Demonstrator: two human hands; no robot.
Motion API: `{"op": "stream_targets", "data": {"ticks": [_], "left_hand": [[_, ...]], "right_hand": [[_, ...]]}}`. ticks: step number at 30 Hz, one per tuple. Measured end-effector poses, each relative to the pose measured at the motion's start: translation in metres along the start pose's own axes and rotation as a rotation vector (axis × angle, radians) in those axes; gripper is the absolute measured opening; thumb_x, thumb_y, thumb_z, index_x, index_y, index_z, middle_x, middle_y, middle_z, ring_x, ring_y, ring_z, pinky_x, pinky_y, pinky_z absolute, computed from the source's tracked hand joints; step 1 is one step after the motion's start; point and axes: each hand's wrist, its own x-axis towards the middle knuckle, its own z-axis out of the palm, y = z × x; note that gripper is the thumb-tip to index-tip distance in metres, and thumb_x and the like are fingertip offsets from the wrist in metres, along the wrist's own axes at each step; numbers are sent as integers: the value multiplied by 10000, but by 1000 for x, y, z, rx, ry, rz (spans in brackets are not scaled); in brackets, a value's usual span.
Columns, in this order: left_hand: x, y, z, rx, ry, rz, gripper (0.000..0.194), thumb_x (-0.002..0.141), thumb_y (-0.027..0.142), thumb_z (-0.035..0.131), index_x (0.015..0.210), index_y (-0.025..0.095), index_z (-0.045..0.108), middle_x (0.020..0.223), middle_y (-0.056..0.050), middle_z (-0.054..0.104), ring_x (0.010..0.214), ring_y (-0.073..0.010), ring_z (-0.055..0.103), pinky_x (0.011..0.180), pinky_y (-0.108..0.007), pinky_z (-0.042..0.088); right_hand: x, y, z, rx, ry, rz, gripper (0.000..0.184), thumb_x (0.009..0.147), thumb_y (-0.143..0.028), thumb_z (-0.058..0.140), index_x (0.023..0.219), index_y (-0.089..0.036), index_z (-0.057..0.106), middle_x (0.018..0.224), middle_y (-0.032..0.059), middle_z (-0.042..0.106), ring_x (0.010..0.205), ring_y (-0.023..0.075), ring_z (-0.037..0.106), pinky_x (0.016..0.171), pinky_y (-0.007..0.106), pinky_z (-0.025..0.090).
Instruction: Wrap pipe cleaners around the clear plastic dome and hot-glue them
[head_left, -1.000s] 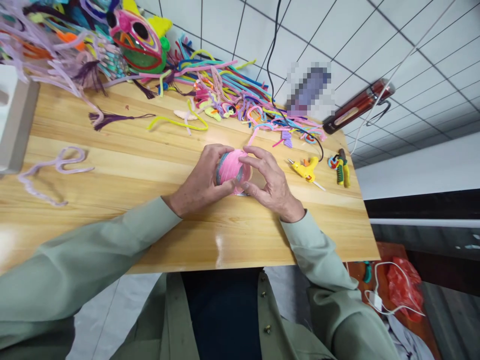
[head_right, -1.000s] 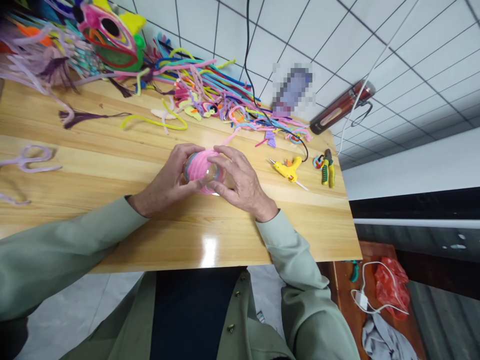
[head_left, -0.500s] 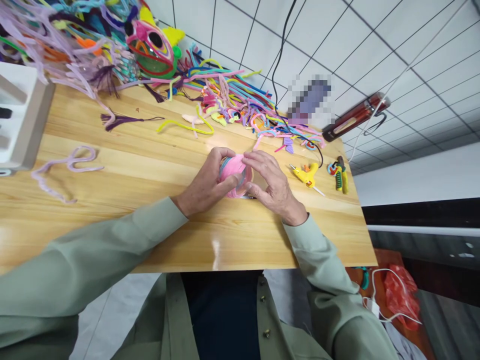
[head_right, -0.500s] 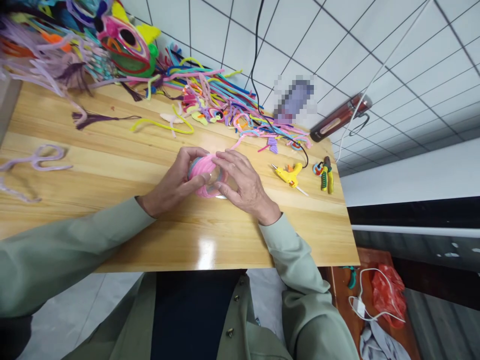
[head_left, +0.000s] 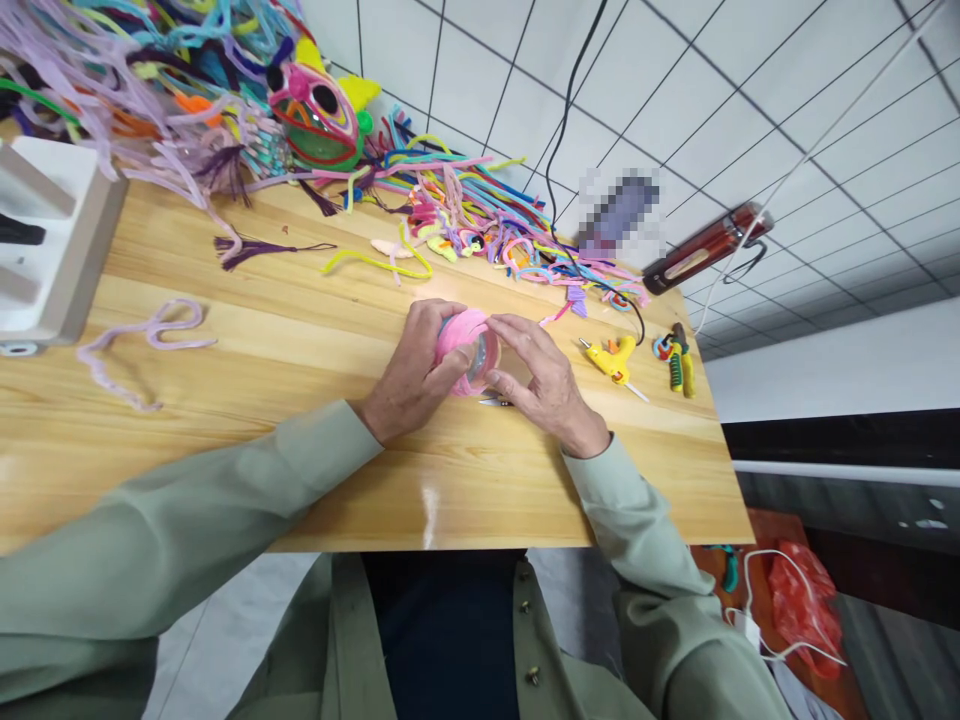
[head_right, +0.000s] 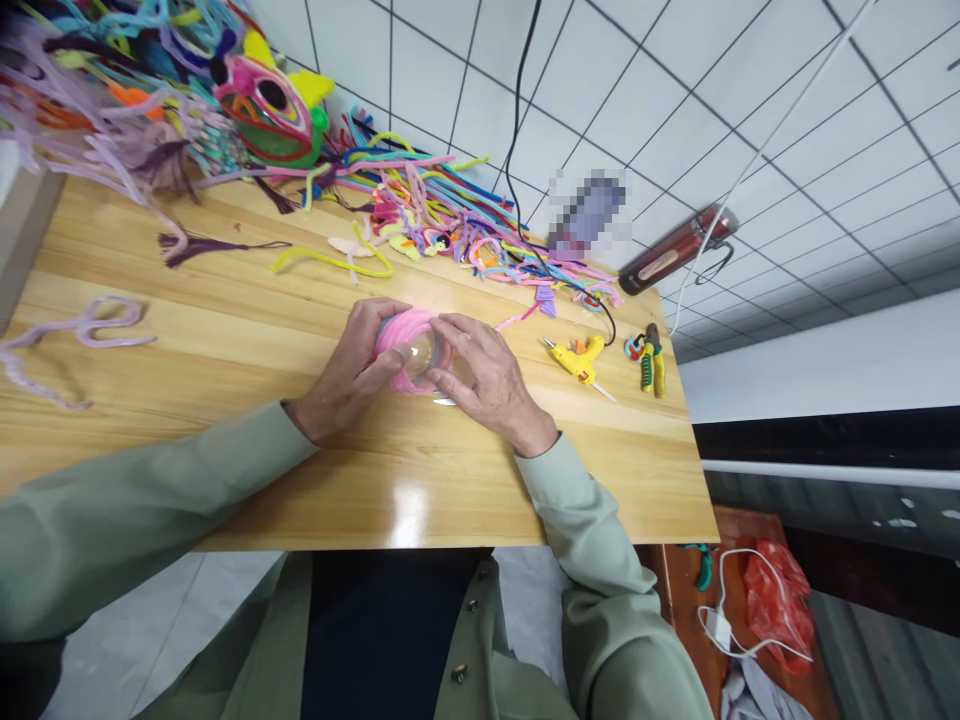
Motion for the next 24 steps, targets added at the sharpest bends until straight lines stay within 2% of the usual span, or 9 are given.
{"op": "stream_targets", "data": {"ticks": [7,14,18,20,22,24], "left_hand": [[2,-3,3,-36,96,-56,348,1065,486,609,1299,230,581,1297,-126,667,1237,-323,655,1133,-527,577],[0,-3,2,-61,95,-95,380,1069,489,600,1340,223,583,1347,-139,666,1297,-329,650,1188,-547,568],[0,-2,0,-41,55,-88,448,1107,495,540,1456,224,608,1441,-142,676,1415,-340,618,1289,-572,519],[2,-1,-1,-64,19,-102,436,1145,517,474,1442,240,634,1443,-135,692,1447,-330,610,1313,-563,504],[4,-1,-3,-130,-31,-146,457,1164,552,427,1419,237,640,1455,-136,702,1446,-320,627,1309,-550,515],[6,1,-6,-202,-99,-204,517,1147,603,456,1447,213,613,1499,-145,702,1444,-321,650,1303,-542,529]], "right_hand": [[-1,-3,6,-16,-42,-8,704,1149,-629,605,1751,-276,520,1717,212,604,1604,371,599,1310,657,544],[-3,-8,10,3,-67,31,831,1107,-726,621,1790,-285,452,1747,218,552,1628,393,561,1322,682,524],[-3,-10,9,8,-60,34,843,1089,-709,670,1784,-279,461,1725,227,566,1618,393,572,1319,671,534],[-3,-10,9,4,-50,35,821,1099,-681,675,1778,-266,471,1718,238,570,1611,388,580,1315,664,541],[-3,-10,8,-2,-50,42,800,1109,-667,665,1778,-273,471,1714,233,575,1612,385,581,1316,670,538],[-3,-10,8,-5,-58,49,782,1117,-662,652,1779,-288,468,1720,221,575,1614,386,578,1314,682,535]]}}
